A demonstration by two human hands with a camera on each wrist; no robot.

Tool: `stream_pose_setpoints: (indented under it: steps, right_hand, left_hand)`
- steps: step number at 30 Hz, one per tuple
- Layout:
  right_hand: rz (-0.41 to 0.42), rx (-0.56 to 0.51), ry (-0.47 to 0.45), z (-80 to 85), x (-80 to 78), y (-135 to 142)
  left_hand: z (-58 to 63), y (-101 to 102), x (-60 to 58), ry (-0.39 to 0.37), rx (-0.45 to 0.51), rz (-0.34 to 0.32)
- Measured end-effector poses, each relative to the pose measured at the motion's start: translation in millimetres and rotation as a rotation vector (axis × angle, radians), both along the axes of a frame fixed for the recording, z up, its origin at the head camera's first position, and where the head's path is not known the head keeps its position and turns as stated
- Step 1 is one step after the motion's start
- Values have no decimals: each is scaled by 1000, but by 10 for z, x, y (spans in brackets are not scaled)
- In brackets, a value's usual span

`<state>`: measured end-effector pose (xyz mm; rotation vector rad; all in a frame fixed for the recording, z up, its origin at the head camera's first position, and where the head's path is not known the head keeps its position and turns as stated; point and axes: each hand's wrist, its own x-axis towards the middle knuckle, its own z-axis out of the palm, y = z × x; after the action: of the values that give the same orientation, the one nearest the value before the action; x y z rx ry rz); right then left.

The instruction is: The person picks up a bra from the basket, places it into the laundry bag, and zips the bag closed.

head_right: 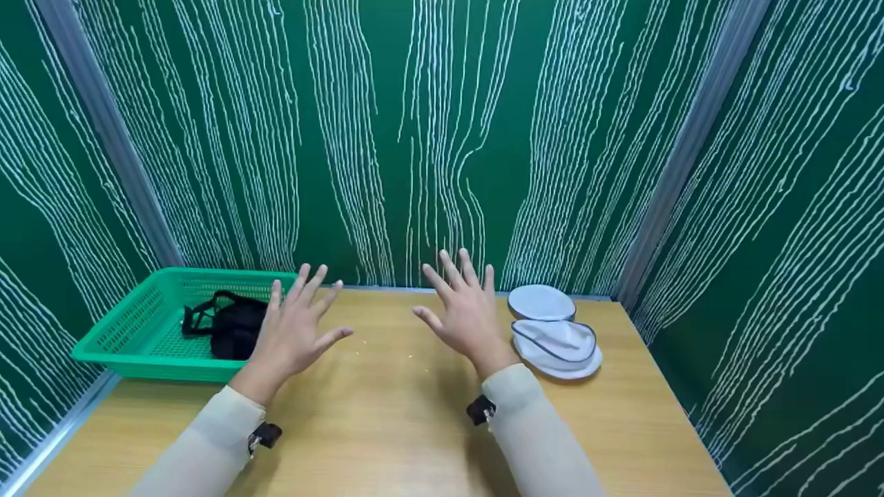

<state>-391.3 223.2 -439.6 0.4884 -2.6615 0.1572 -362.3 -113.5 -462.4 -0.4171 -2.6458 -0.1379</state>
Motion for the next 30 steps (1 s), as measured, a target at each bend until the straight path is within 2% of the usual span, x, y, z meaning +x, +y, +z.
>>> stream_pose_setpoints:
  steps: [10,16,20,25,30]
  right_hand:
    - [-72,-41,-101,-63,-18,344]
    - [-110,-64,-166,-194,-41,698]
    - [-137,-105,-203,-319,-14,945]
    - [-170,-145,-255,-495,1,1190]
    - [-218,-187,-371,-688,15,1350]
  left_hand:
    - [-17,-358,-68,-42,42,108]
    - [-121,-606,-136,-132,138,205]
    - [-189,-693,-160,-213,216,272]
    - [-229,-725,-171,-328,340,260]
    - [-282,-758,-171,-427,346,229]
